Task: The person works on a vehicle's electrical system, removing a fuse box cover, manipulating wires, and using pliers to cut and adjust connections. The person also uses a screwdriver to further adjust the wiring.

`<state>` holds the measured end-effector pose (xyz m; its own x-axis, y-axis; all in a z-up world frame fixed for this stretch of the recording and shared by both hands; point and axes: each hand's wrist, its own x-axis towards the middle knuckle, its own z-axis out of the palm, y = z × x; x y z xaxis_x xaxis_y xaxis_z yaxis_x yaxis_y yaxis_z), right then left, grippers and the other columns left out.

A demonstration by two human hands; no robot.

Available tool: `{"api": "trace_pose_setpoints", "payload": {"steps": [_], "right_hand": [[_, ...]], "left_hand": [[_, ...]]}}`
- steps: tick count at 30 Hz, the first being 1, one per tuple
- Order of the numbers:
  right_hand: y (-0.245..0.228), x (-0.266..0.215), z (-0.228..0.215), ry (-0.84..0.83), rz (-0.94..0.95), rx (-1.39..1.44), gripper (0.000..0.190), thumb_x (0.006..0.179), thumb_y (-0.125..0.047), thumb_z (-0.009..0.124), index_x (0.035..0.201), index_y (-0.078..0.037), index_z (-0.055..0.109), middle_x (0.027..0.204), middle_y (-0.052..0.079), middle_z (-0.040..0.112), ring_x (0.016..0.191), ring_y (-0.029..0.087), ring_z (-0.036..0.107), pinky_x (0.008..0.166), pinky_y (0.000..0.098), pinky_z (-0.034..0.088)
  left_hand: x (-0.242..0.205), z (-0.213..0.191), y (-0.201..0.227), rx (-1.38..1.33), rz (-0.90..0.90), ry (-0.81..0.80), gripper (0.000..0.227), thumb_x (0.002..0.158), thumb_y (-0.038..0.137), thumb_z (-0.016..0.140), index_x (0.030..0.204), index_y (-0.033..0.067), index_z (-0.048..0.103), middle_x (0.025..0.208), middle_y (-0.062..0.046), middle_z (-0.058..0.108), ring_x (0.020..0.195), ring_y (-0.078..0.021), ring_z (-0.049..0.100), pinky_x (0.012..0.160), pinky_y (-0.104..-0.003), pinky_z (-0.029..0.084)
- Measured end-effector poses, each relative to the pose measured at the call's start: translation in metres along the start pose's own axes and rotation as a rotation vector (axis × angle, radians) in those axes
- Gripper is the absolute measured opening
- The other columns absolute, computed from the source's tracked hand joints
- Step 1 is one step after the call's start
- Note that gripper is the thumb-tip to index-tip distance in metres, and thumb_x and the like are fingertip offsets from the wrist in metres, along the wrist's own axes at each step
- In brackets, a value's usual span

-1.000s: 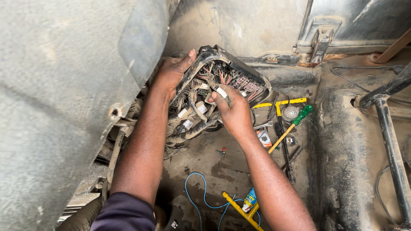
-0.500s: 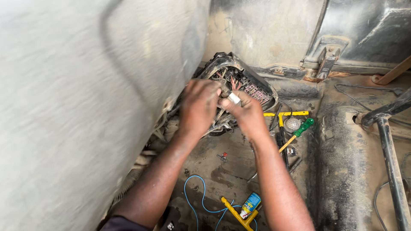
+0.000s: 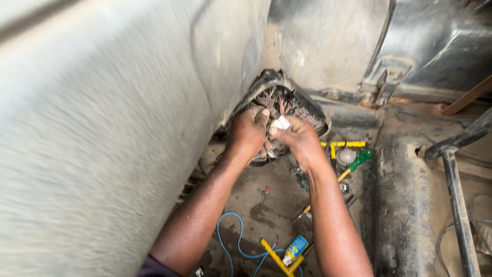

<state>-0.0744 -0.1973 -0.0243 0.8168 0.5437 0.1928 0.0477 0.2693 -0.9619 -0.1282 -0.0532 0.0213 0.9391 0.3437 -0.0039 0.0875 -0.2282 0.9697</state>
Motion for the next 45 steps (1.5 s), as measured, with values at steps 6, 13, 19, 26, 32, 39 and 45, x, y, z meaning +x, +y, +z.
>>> {"api": "trace_pose_setpoints", "payload": {"steps": [6,13,19,26,32,39,45], "right_hand": [[-0.027,0.010,0.009,0.221,0.120,-0.399,0.041,0.102,-0.044,0.056,0.099,-0.007,0.073,0.082,0.005,0.071,0.072,0.015,0.062,0.065,0.0353,0.050],[-0.030,-0.006,0.032,0.304,-0.037,-0.855,0.047,0.112,-0.044,0.046,0.102,-0.003,0.068,0.081,0.010,0.067,0.074,0.019,0.063,0.073,0.0371,0.051],[-0.046,-0.047,0.044,0.332,0.175,-0.727,0.030,0.105,-0.032,0.055,0.117,-0.007,0.067,0.084,0.015,0.071,0.075,0.025,0.065,0.072,0.0404,0.053],[-0.042,-0.044,0.036,0.292,-0.188,-0.583,0.042,0.099,-0.007,0.060,0.140,-0.005,0.058,0.108,0.008,0.073,0.092,0.015,0.067,0.083,0.0327,0.055],[-0.036,-0.025,-0.006,0.008,-0.047,-0.293,0.038,0.100,-0.002,0.057,0.138,-0.005,0.059,0.110,0.003,0.070,0.091,0.012,0.064,0.079,0.0287,0.057],[-0.032,-0.013,-0.027,-0.078,-0.020,-0.316,0.040,0.089,0.005,0.070,0.126,-0.006,0.058,0.104,0.005,0.067,0.094,0.012,0.064,0.083,0.0275,0.054],[0.005,-0.011,-0.024,0.023,-0.213,-0.267,0.034,0.087,0.003,0.077,0.116,-0.004,0.061,0.113,0.010,0.071,0.105,0.017,0.069,0.095,0.0331,0.058]], "left_hand": [[0.012,0.000,0.001,-0.167,-0.085,0.013,0.027,0.100,0.025,0.058,0.111,0.0029,0.067,0.069,-0.007,0.068,0.040,-0.0112,0.052,0.033,-0.029,0.040],[0.021,0.002,-0.014,-0.217,-0.109,-0.034,0.033,0.104,0.028,0.059,0.101,-0.0033,0.069,0.066,-0.010,0.066,0.039,-0.0124,0.049,0.033,-0.029,0.036],[0.026,-0.009,-0.004,-0.305,-0.189,-0.165,0.030,0.102,0.025,0.055,0.109,-0.0030,0.064,0.080,-0.008,0.069,0.042,-0.0144,0.055,0.033,-0.031,0.042],[0.008,0.002,-0.007,-0.246,-0.119,-0.099,0.025,0.100,0.016,0.060,0.115,-0.0022,0.065,0.082,-0.009,0.069,0.047,-0.0140,0.056,0.036,-0.029,0.045],[0.006,0.010,-0.032,-0.371,0.000,-0.187,0.023,0.098,0.010,0.064,0.113,-0.0062,0.069,0.082,-0.010,0.071,0.054,-0.0118,0.060,0.041,-0.027,0.051],[0.015,0.012,-0.030,-0.340,-0.003,-0.177,0.022,0.097,0.009,0.065,0.113,-0.0060,0.067,0.083,-0.009,0.070,0.053,-0.0116,0.059,0.041,-0.028,0.050],[0.009,0.008,-0.025,-0.222,-0.011,-0.181,0.020,0.097,0.012,0.064,0.111,-0.0011,0.068,0.087,-0.007,0.072,0.053,-0.0099,0.060,0.041,-0.027,0.051]]}}
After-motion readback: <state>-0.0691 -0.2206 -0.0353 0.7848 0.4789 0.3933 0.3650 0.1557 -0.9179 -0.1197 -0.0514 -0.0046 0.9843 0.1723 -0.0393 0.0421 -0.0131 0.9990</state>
